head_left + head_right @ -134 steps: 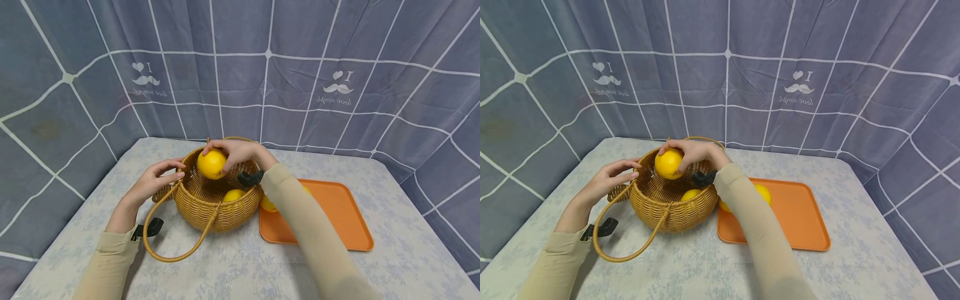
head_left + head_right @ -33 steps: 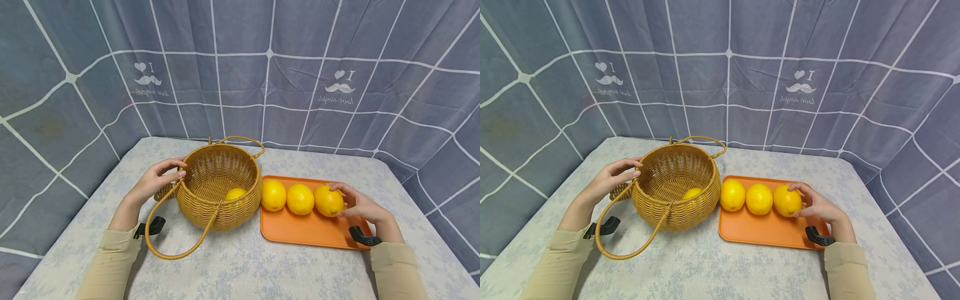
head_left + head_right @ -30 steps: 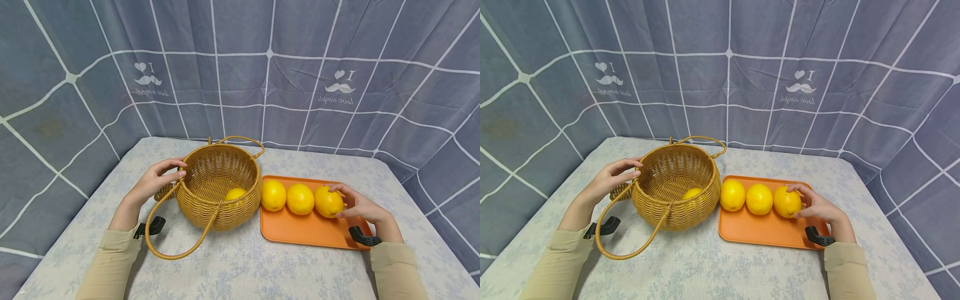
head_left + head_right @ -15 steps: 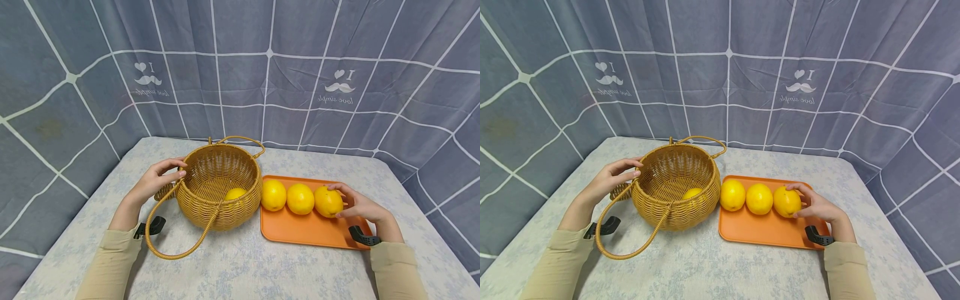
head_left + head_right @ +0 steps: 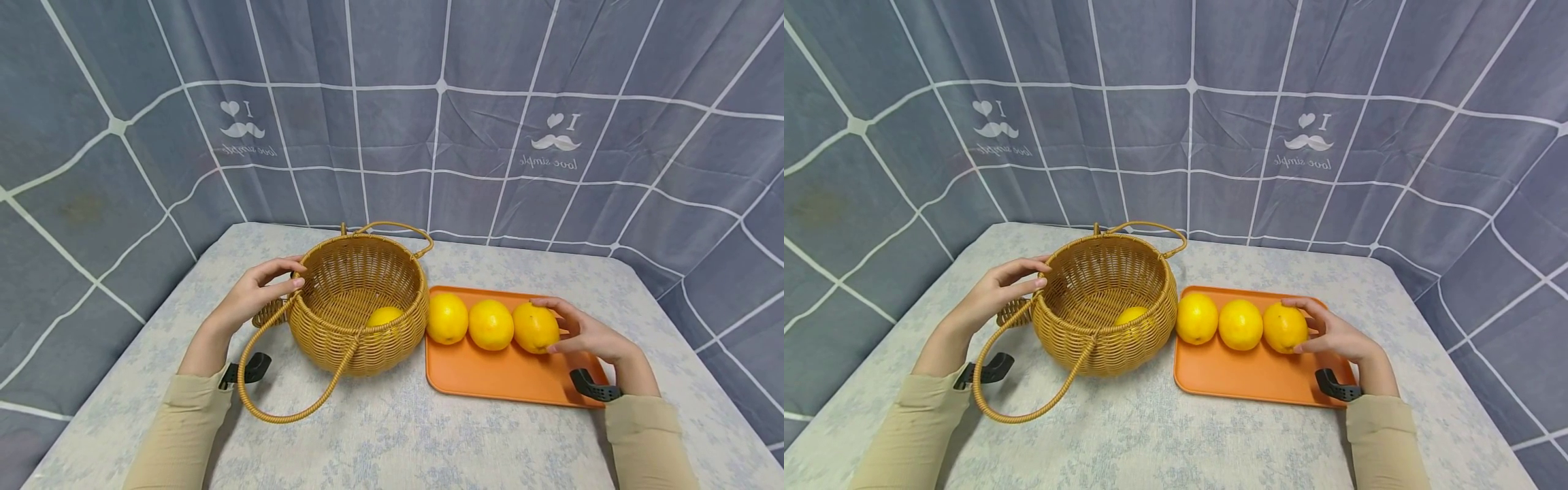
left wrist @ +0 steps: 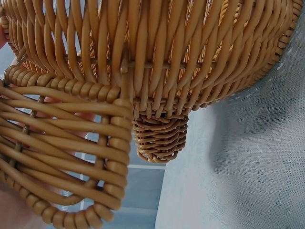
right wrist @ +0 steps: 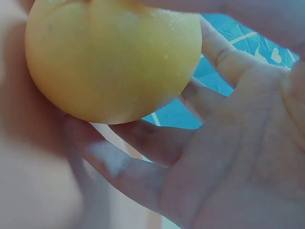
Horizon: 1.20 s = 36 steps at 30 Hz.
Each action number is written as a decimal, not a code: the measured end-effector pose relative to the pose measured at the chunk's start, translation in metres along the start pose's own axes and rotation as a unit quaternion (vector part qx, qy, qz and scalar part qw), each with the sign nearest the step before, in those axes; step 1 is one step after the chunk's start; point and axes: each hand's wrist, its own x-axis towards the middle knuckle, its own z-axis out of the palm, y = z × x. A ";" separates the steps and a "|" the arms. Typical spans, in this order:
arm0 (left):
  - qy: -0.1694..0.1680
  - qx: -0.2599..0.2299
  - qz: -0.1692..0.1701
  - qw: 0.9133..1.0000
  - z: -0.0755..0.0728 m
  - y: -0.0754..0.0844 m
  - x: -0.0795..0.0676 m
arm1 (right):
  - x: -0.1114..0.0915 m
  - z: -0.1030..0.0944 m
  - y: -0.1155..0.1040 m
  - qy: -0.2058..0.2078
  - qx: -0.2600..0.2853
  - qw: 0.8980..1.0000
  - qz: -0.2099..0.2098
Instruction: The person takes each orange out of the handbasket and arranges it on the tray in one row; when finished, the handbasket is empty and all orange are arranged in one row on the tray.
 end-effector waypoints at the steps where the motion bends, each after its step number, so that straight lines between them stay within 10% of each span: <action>1: 0.000 0.000 0.000 1.000 0.000 0.000 0.000 | 0.000 0.000 0.000 0.000 0.001 1.000 0.003; 36: 0.000 -0.001 0.000 1.000 0.000 0.001 0.000 | -0.006 -0.007 -0.005 0.020 -0.004 1.000 0.023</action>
